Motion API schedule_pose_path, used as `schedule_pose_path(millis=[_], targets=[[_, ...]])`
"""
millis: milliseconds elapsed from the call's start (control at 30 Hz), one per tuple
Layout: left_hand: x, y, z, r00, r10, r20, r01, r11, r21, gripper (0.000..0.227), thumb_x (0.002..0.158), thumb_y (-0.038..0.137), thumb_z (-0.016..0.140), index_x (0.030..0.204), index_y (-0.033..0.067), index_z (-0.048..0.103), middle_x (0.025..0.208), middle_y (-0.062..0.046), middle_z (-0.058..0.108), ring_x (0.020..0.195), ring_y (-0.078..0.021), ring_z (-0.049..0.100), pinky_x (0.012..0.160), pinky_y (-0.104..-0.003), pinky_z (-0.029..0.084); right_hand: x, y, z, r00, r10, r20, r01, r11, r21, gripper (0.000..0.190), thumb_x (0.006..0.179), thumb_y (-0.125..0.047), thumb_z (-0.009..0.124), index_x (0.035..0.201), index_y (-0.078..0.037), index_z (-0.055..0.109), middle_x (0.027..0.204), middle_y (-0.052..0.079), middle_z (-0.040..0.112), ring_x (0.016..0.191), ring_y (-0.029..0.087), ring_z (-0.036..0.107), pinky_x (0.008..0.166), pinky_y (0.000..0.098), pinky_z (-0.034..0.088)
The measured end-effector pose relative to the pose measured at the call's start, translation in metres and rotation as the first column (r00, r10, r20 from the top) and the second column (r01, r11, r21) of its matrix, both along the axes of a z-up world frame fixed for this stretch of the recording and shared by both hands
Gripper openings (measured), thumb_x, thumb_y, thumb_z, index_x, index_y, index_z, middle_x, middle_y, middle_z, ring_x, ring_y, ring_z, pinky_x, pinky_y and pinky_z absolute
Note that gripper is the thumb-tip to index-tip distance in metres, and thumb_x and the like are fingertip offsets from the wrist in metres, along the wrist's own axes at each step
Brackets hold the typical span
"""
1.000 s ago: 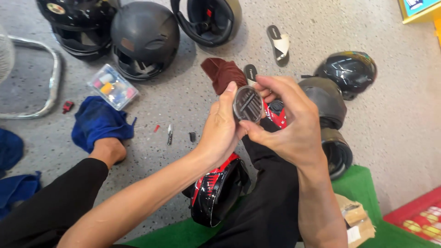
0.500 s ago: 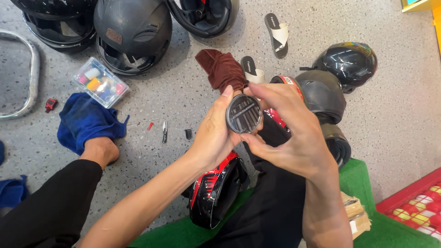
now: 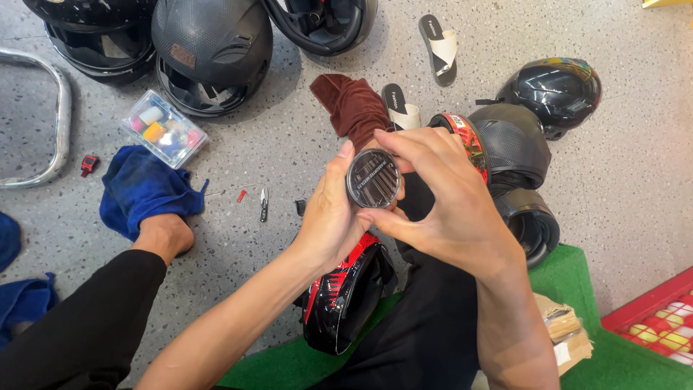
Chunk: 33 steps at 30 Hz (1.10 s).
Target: Repairing the strap or padding of a motorcycle helmet using a needle and thread.
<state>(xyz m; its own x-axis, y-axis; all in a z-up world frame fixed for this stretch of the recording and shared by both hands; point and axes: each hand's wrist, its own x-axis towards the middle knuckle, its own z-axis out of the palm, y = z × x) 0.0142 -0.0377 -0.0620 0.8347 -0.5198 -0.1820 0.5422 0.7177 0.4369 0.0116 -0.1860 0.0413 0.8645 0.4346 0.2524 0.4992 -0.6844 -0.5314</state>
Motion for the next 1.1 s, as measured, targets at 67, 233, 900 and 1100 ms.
schedule_pose_path(millis=[67,233,900,1100], targets=[[0.001,0.000,0.002,0.999,0.007,-0.044,-0.008,0.999,-0.034,0.070,0.110,0.055,0.031,0.121,-0.0061,0.063,0.092,-0.015,0.064,0.083,-0.0215,0.064,0.076,-0.039,0.057,0.000,0.000,0.000,1.000,-0.001,-0.029,0.002,1.000,0.029,0.080,0.072,-0.022,0.095,0.140,-0.006,0.058,0.128,0.009,0.064,0.109,0.024,0.063,0.106,0.0400,0.047],[0.004,0.002,0.005,0.996,0.014,-0.084,-0.017,1.000,-0.026,0.069,0.109,0.055,0.032,0.114,-0.0054,0.064,0.091,-0.015,0.065,0.083,-0.0221,0.065,0.076,-0.040,0.058,-0.003,0.004,0.002,1.000,-0.004,0.020,0.004,1.000,0.005,0.077,0.074,-0.021,0.094,0.140,-0.005,0.058,0.129,0.010,0.065,0.115,0.026,0.062,0.108,0.0414,0.045],[0.002,0.002,-0.002,0.999,-0.035,-0.006,0.035,0.999,0.041,0.072,0.110,0.056,0.027,0.120,-0.0068,0.062,0.088,-0.013,0.065,0.075,-0.0209,0.063,0.070,-0.034,0.056,-0.003,0.002,0.001,1.000,0.008,0.007,-0.007,0.998,-0.069,0.090,0.069,-0.024,0.093,0.145,-0.001,0.050,0.136,0.015,0.058,0.124,0.034,0.055,0.109,0.0444,0.041],[0.003,0.001,-0.007,1.000,0.006,0.011,-0.005,0.999,-0.052,0.069,0.113,0.055,0.031,0.129,-0.0064,0.060,0.097,-0.015,0.066,0.086,-0.0196,0.065,0.074,-0.034,0.055,-0.002,-0.001,0.004,0.991,-0.007,-0.132,0.008,1.000,0.005,0.085,0.074,-0.020,0.092,0.147,-0.005,0.052,0.132,0.010,0.060,0.109,0.023,0.062,0.104,0.0381,0.048]])
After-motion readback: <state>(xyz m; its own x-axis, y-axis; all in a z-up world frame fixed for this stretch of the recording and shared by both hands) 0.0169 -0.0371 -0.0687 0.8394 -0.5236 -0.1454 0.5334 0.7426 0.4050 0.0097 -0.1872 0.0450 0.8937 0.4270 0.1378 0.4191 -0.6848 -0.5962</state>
